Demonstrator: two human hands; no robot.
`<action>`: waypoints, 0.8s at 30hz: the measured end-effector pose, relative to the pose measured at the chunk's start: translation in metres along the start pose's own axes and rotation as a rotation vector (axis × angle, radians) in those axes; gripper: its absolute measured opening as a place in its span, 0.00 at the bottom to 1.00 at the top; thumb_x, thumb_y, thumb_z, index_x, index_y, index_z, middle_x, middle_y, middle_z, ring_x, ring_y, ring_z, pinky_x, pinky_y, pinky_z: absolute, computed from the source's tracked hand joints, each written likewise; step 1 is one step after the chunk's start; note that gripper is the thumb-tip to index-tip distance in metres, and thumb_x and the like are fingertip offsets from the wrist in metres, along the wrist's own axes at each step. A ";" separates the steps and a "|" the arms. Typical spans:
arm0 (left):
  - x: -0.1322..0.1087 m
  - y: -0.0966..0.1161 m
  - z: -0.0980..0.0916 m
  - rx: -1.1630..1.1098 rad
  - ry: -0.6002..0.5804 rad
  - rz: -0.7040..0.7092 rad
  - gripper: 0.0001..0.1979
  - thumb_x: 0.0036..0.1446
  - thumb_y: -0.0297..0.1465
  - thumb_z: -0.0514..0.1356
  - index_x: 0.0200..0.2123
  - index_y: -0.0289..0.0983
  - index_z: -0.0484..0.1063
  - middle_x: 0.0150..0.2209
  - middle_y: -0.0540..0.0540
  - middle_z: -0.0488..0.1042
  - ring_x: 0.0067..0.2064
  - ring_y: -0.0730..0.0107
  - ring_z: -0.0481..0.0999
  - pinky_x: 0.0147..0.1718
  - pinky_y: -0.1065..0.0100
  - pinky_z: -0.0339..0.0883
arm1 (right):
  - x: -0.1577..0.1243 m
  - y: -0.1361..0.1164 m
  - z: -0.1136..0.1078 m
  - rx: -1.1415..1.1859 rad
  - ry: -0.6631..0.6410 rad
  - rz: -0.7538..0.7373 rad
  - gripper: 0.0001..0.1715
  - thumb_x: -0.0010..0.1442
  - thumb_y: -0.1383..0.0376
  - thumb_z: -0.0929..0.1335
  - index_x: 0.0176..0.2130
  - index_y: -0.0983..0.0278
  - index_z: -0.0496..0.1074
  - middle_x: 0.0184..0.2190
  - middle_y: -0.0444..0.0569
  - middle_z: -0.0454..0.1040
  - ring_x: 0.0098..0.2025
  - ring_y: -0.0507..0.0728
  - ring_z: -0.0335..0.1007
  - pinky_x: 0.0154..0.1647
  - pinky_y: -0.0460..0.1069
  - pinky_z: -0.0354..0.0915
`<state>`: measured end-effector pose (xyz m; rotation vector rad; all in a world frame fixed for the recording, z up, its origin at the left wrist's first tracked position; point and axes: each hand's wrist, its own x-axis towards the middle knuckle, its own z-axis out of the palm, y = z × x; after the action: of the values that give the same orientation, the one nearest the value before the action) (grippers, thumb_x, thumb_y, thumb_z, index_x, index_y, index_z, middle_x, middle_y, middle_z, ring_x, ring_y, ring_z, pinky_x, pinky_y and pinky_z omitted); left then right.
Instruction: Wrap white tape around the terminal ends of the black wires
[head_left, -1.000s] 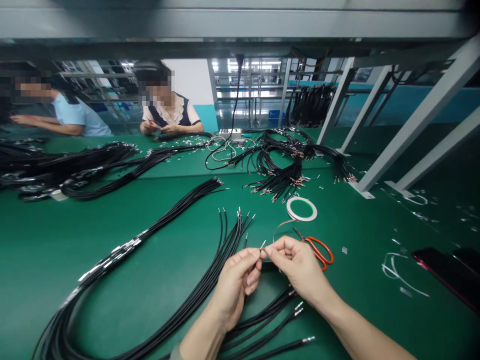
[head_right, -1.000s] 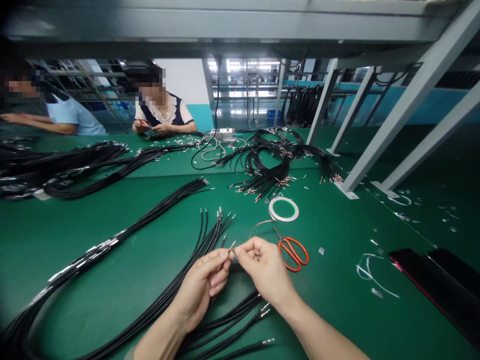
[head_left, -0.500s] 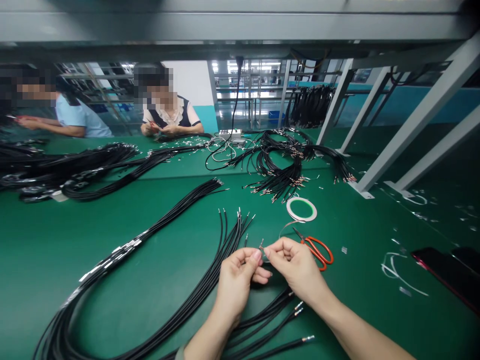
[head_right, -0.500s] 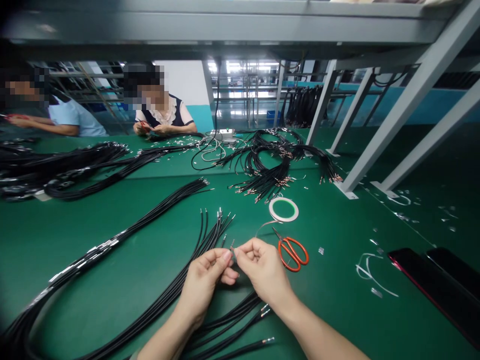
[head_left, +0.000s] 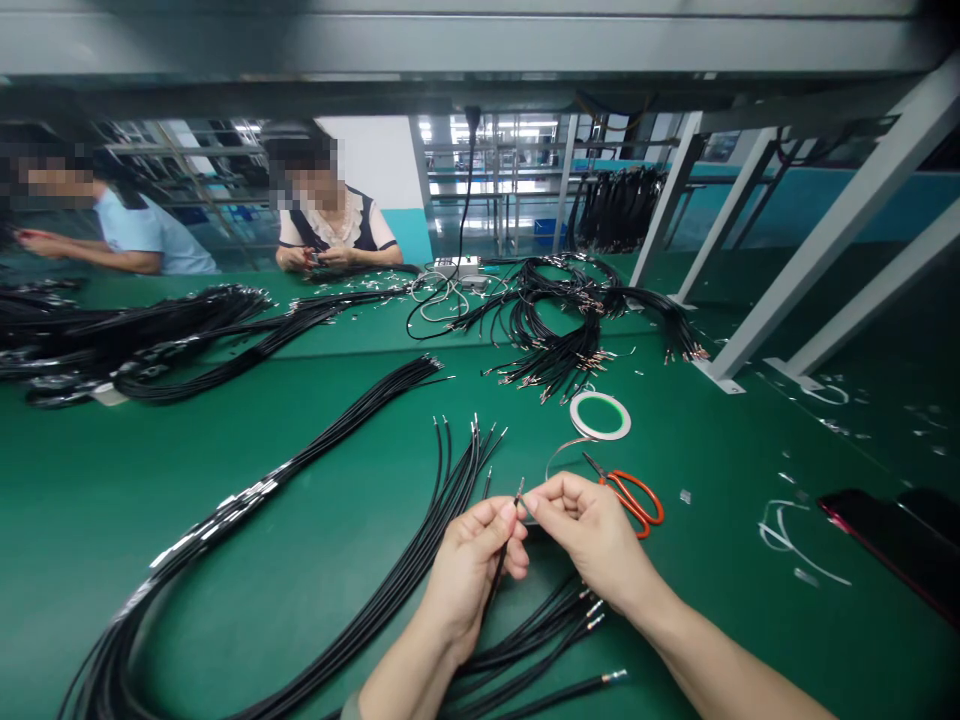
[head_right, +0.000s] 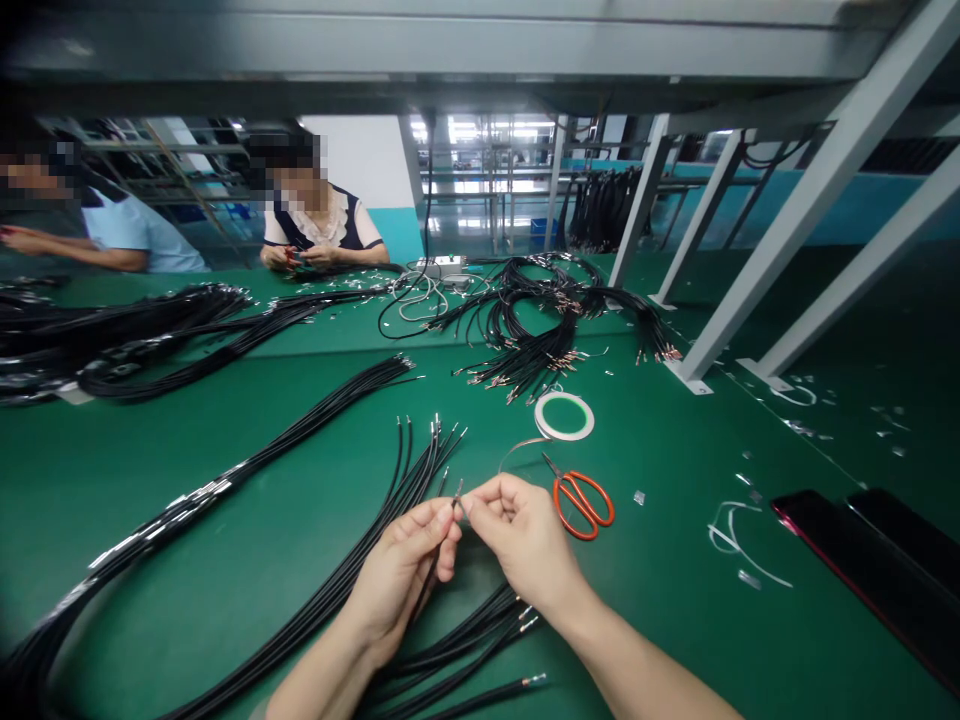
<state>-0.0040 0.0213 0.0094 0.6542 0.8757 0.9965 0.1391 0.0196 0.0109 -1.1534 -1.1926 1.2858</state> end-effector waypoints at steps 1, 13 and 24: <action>0.000 0.000 0.000 -0.005 -0.001 -0.006 0.10 0.48 0.33 0.67 0.30 0.31 0.75 0.21 0.51 0.71 0.17 0.83 0.65 0.18 0.79 0.62 | 0.000 0.000 0.000 0.004 -0.003 0.002 0.13 0.56 0.58 0.70 0.32 0.67 0.74 0.26 0.48 0.78 0.28 0.53 0.71 0.31 0.47 0.64; 0.000 -0.001 0.000 -0.022 -0.020 -0.019 0.10 0.49 0.33 0.67 0.30 0.31 0.75 0.21 0.52 0.69 0.17 0.84 0.62 0.16 0.79 0.58 | -0.001 0.001 0.001 0.074 -0.017 0.012 0.12 0.56 0.58 0.71 0.32 0.66 0.74 0.28 0.48 0.78 0.30 0.53 0.71 0.33 0.46 0.63; 0.002 0.000 0.002 0.014 -0.017 0.053 0.11 0.51 0.35 0.66 0.31 0.32 0.74 0.22 0.52 0.70 0.17 0.84 0.65 0.18 0.79 0.61 | 0.006 0.004 0.001 0.225 0.197 0.106 0.13 0.55 0.56 0.71 0.31 0.64 0.71 0.17 0.37 0.63 0.16 0.46 0.50 0.16 0.42 0.45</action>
<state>-0.0016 0.0232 0.0096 0.7000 0.8546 1.0313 0.1372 0.0251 0.0070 -1.1596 -0.8305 1.3153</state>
